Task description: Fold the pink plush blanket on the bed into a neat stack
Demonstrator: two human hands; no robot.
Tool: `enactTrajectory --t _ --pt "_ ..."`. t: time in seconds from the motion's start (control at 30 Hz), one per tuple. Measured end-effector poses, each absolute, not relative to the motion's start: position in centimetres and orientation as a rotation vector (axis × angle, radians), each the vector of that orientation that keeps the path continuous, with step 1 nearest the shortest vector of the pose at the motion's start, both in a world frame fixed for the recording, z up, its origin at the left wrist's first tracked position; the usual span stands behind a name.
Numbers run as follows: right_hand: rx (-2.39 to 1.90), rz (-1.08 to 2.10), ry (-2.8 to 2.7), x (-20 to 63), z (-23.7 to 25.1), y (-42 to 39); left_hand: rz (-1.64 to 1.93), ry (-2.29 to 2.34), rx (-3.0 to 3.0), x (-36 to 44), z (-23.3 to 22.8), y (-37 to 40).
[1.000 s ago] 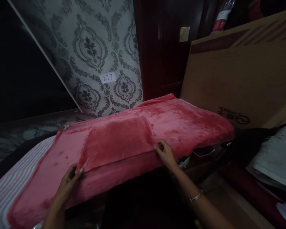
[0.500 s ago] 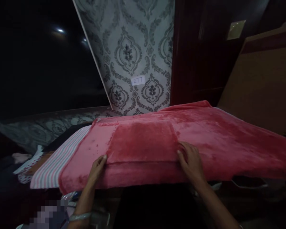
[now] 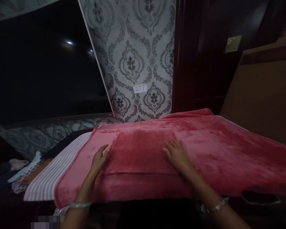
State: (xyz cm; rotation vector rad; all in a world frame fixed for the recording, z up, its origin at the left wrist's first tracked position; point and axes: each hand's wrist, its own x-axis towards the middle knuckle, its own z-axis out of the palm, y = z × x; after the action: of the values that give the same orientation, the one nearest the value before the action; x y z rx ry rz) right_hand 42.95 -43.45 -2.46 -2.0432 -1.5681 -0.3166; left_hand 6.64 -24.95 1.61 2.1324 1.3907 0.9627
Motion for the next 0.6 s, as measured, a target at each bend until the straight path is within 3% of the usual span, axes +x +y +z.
enactTrajectory --t 0.2,0.6 --pt "-2.310 -0.071 -1.558 41.9 2.8 -34.1 0.597 1.313 2.436 16.9 5.0 -19.2" --pt "-2.327 -0.270 -1.447 43.2 -2.2 -32.4 0.312 1.584 2.459 19.0 0.3 -18.3"
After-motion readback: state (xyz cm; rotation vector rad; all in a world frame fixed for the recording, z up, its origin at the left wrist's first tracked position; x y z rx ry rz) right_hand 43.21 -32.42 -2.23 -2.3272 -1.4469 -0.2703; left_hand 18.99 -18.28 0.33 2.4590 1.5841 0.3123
